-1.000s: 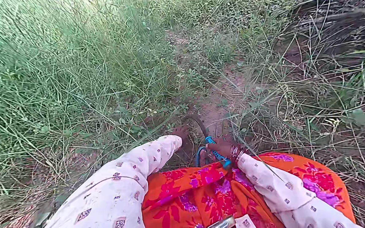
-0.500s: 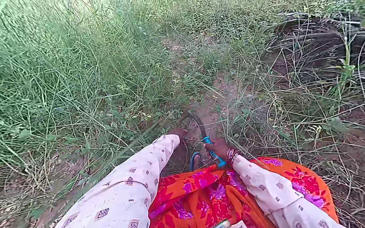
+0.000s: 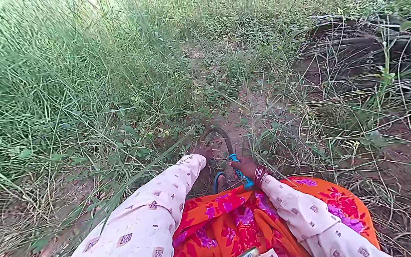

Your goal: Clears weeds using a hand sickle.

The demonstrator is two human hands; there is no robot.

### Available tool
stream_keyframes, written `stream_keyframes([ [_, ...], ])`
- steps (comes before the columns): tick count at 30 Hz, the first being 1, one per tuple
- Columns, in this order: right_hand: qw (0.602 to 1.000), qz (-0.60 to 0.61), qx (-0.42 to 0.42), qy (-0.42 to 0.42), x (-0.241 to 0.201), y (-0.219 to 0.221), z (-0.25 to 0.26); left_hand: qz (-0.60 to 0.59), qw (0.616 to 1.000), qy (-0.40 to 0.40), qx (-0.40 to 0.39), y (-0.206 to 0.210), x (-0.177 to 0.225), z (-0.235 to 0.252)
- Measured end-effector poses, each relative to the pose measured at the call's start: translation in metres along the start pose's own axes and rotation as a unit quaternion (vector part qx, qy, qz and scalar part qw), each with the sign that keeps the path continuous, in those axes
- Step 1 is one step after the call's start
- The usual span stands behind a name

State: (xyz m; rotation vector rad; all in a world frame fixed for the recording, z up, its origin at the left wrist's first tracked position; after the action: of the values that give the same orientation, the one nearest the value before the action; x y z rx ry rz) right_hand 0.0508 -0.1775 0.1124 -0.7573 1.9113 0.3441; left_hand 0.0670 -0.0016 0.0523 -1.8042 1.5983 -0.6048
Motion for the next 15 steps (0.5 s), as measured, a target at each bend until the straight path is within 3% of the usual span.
stream_keyframes([
  [9, 0.989, -0.099, -0.099, 0.038, 0.017, 0.006, 0.001, -0.257, 0.961, -0.084, 0.055, -0.037, -0.062, 0.011],
  [15, 0.983, -0.146, -0.102, 0.045, 0.006, 0.002, -0.013, -0.261, 0.956, -0.127, 0.047, -0.034, -0.064, 0.012],
])
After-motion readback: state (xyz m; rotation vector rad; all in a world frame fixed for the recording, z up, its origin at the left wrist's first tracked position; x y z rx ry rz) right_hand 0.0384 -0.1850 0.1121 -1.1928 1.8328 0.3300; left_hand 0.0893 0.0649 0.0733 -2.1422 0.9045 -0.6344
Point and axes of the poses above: each hand's wrist, its own z-axis towards the middle knuckle, its own y-axis out of the palm, x = y × z, the point moved 7 cm from there along z, towards the middle knuckle, and after that the axes turned 14 degrees about -y, right-handed, at the moved point
